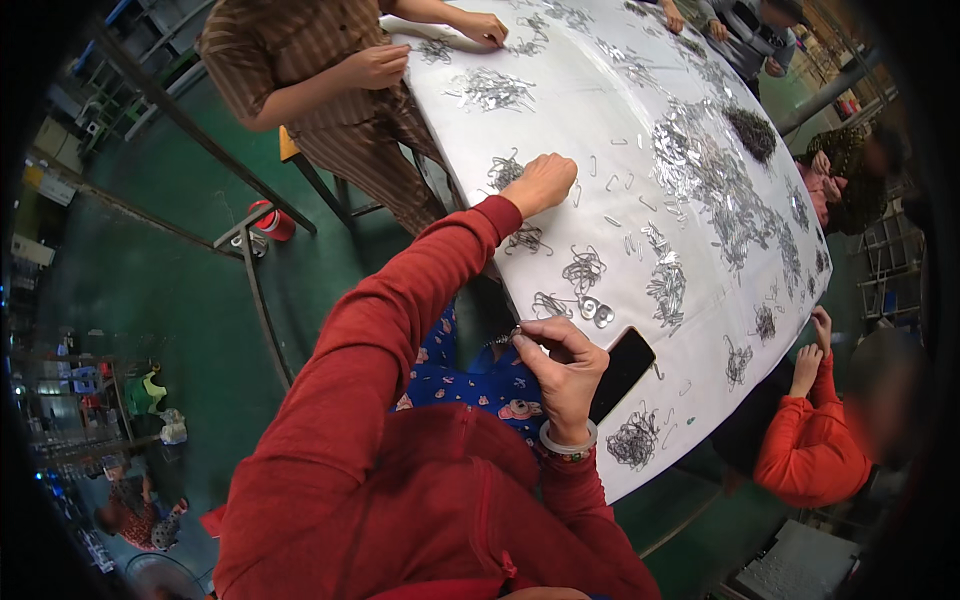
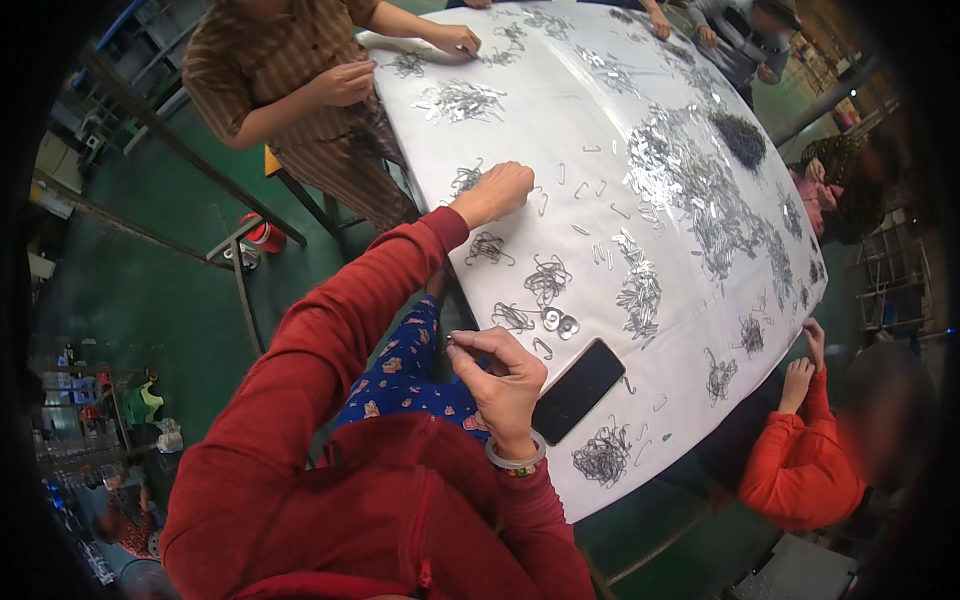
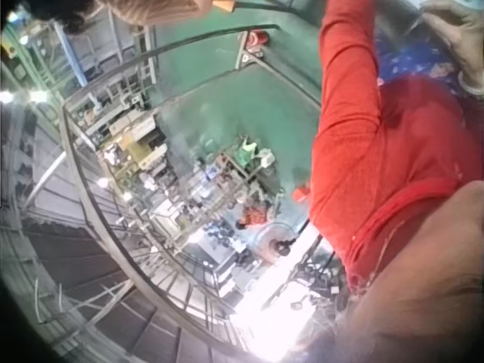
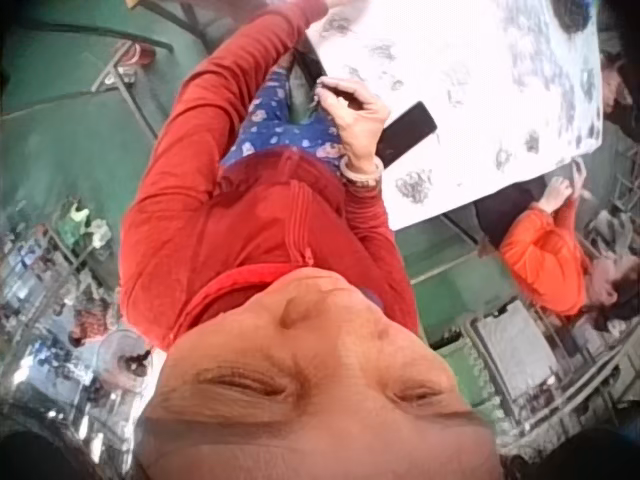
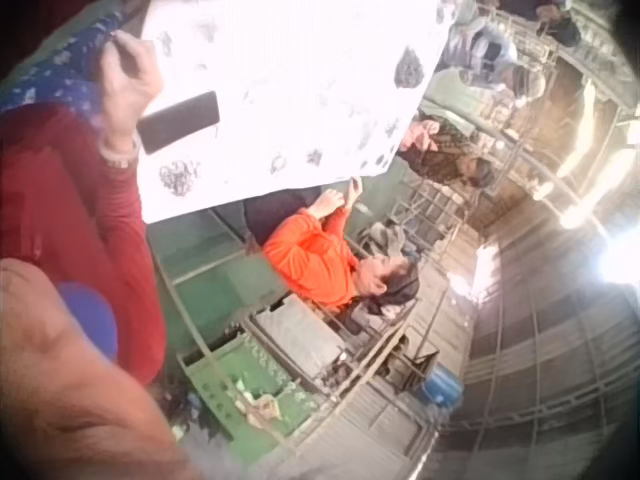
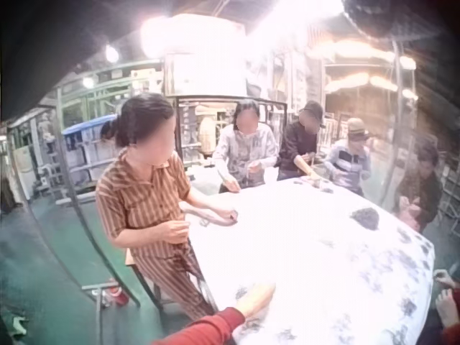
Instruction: The person sits at a large table with several coworkers, picking up small wire pieces and assembling them into larger wire loops or chains. They repeatedly pick up individual wire pieces, twist or link them together, and occasionally hang the assembled chains on a nearby metal frame. The person also gathers loose wire pieces into a pile on the table.
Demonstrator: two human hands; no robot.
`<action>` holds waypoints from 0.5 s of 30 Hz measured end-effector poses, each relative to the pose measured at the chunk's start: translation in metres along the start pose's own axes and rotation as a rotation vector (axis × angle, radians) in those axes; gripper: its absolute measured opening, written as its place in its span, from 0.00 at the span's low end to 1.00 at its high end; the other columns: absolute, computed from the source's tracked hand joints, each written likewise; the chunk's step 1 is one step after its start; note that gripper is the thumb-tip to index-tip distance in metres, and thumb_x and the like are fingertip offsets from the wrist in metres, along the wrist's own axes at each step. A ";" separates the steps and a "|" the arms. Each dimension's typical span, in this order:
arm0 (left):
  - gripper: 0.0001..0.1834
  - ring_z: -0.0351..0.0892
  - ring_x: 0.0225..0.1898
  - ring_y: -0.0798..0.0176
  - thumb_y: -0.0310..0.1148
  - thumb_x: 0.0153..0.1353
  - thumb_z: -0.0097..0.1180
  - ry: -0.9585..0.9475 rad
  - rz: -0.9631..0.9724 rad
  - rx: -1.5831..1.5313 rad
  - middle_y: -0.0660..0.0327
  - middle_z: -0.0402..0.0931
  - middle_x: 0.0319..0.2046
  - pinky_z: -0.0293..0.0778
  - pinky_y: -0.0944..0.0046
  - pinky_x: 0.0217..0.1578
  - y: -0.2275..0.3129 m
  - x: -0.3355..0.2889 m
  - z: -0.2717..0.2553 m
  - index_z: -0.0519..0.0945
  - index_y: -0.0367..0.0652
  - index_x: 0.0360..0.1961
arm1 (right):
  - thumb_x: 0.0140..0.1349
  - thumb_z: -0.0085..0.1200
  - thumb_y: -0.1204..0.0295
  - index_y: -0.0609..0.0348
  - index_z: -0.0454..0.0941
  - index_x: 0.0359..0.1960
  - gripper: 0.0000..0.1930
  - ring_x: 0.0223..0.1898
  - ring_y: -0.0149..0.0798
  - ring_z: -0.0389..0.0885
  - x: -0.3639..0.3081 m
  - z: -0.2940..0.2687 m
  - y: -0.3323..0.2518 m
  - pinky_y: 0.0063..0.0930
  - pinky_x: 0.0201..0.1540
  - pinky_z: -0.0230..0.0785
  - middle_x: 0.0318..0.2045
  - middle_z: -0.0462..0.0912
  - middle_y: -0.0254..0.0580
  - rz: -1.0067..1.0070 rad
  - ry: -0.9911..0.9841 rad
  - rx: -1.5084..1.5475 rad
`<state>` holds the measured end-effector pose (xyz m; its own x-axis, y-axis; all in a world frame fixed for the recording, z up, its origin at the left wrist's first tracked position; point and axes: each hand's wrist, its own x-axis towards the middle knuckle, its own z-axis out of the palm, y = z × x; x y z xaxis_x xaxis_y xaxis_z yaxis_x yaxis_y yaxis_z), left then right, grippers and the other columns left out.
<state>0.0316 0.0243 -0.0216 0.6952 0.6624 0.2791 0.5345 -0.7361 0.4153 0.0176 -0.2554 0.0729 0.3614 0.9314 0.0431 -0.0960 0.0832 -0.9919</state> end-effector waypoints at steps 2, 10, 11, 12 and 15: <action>0.06 0.81 0.33 0.41 0.23 0.55 0.51 0.043 -0.010 -0.133 0.42 0.79 0.30 0.77 0.51 0.34 0.003 -0.013 -0.017 0.80 0.34 0.30 | 0.53 0.61 0.87 0.69 0.83 0.35 0.08 0.31 0.25 0.79 -0.003 0.004 -0.001 0.16 0.33 0.70 0.31 0.83 0.39 0.000 -0.001 -0.026; 0.08 0.78 0.31 0.67 0.29 0.62 0.57 0.170 -0.077 -0.867 0.57 0.80 0.29 0.73 0.65 0.34 0.063 -0.159 -0.132 0.78 0.35 0.38 | 0.55 0.60 0.87 0.69 0.82 0.37 0.08 0.28 0.28 0.81 -0.007 0.015 0.005 0.18 0.32 0.73 0.31 0.83 0.39 0.044 0.030 0.001; 0.06 0.77 0.32 0.68 0.27 0.62 0.57 0.192 -0.046 -0.967 0.58 0.79 0.30 0.73 0.65 0.35 0.070 -0.181 -0.144 0.78 0.35 0.38 | 0.55 0.59 0.87 0.69 0.82 0.37 0.08 0.27 0.28 0.81 -0.007 0.018 0.005 0.17 0.31 0.72 0.31 0.83 0.39 0.040 0.036 0.046; 0.05 0.77 0.35 0.67 0.25 0.61 0.57 0.154 -0.036 -0.940 0.58 0.78 0.32 0.73 0.64 0.38 0.075 -0.199 -0.154 0.78 0.36 0.38 | 0.55 0.59 0.87 0.69 0.82 0.37 0.08 0.28 0.28 0.80 -0.007 0.020 0.005 0.17 0.31 0.72 0.31 0.82 0.39 0.033 0.042 0.037; 0.04 0.74 0.43 0.61 0.25 0.60 0.58 0.188 0.109 -0.798 0.59 0.75 0.36 0.70 0.62 0.46 0.084 -0.227 -0.165 0.78 0.40 0.36 | 0.56 0.59 0.87 0.68 0.82 0.36 0.07 0.30 0.26 0.79 -0.005 0.026 0.005 0.16 0.33 0.71 0.31 0.82 0.37 -0.019 0.054 0.038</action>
<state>-0.1605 -0.1649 0.0929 0.5938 0.6572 0.4643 -0.0829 -0.5239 0.8477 -0.0083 -0.2503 0.0710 0.4126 0.9093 0.0547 -0.1235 0.1154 -0.9856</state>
